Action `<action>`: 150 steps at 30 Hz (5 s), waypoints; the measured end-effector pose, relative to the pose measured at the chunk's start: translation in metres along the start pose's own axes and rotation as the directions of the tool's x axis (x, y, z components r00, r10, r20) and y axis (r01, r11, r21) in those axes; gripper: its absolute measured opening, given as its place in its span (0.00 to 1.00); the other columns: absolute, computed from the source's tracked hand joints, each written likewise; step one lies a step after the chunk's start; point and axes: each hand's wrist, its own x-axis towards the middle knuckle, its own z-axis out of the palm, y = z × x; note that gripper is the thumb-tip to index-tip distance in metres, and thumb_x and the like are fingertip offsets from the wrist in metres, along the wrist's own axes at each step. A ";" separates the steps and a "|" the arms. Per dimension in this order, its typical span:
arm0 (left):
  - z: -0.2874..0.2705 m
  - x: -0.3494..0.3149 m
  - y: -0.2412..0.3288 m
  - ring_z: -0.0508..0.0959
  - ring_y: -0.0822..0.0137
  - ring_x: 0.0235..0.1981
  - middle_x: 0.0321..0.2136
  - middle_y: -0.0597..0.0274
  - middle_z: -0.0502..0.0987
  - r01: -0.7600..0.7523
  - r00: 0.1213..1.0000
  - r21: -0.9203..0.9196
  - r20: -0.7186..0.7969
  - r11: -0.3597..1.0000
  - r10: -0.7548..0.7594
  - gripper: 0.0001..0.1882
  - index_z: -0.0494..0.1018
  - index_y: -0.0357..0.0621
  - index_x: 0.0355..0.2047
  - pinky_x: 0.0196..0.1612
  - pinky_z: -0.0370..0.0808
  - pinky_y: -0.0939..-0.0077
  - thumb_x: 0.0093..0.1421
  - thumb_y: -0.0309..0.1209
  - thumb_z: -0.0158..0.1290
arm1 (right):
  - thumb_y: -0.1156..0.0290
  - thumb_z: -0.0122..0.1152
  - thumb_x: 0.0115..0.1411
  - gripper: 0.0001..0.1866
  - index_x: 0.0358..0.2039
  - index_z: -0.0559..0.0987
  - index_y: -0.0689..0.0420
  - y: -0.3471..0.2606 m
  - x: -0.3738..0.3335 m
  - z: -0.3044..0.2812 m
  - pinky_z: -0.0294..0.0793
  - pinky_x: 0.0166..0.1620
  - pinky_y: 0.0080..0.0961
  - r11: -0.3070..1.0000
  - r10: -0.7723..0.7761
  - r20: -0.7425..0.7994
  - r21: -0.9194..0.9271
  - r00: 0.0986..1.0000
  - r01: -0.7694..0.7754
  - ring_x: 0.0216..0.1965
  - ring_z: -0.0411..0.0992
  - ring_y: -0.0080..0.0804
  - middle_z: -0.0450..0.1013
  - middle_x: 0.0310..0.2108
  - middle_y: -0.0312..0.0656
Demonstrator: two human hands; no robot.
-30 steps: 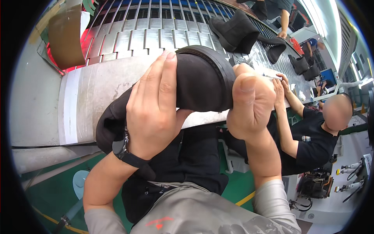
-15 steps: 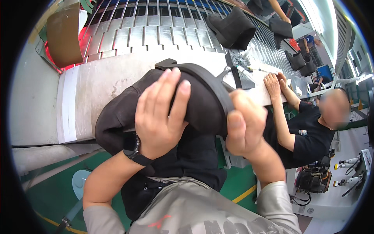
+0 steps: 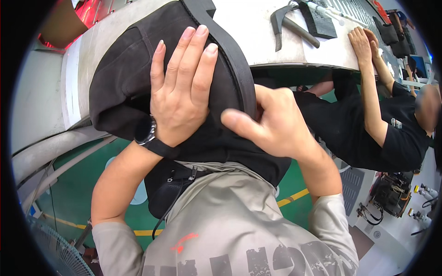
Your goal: The person assembles boots by taking boot uppers and soles, pressing and attaching the soles onto the uppers by hand, and placing the assembled boots onto the conveyor belt.
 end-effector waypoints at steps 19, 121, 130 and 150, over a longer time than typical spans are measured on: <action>0.003 -0.009 0.003 0.74 0.50 0.70 0.69 0.49 0.72 0.072 0.996 -0.016 -0.045 0.997 -0.072 0.28 0.65 0.43 0.67 0.74 0.62 0.45 0.67 0.23 0.54 | 0.64 0.70 0.65 0.15 0.33 0.78 0.64 0.015 0.008 0.002 0.72 0.27 0.32 0.958 -0.212 0.094 0.215 0.973 0.189 0.20 0.74 0.38 0.73 0.20 0.44; -0.141 0.198 -0.100 0.85 0.49 0.47 0.43 0.44 0.85 0.196 0.835 -0.173 0.546 0.965 -0.072 0.46 0.76 0.28 0.55 0.55 0.78 0.62 0.42 0.45 0.81 | 0.69 0.80 0.54 0.52 0.74 0.61 0.71 0.006 0.066 -0.009 0.70 0.69 0.40 0.876 -0.421 -0.267 0.129 0.867 0.465 0.68 0.72 0.55 0.68 0.69 0.64; -0.112 0.268 -0.021 0.85 0.49 0.40 0.33 0.38 0.83 0.044 0.672 0.285 0.701 0.957 -0.240 0.47 0.80 0.22 0.38 0.43 0.81 0.60 0.48 0.64 0.76 | 0.58 0.64 0.74 0.19 0.49 0.84 0.63 -0.048 0.201 -0.093 0.78 0.49 0.23 0.201 -0.158 -0.168 0.959 0.973 0.198 0.43 0.80 0.27 0.82 0.42 0.40; -0.102 0.278 -0.022 0.85 0.49 0.36 0.32 0.38 0.83 0.032 0.651 0.302 0.717 0.953 -0.249 0.46 0.80 0.24 0.38 0.41 0.80 0.60 0.47 0.64 0.76 | 0.60 0.55 0.74 0.15 0.43 0.83 0.58 -0.028 0.197 -0.065 0.79 0.42 0.27 -0.071 0.284 -0.469 0.860 0.836 0.506 0.35 0.79 0.29 0.82 0.35 0.38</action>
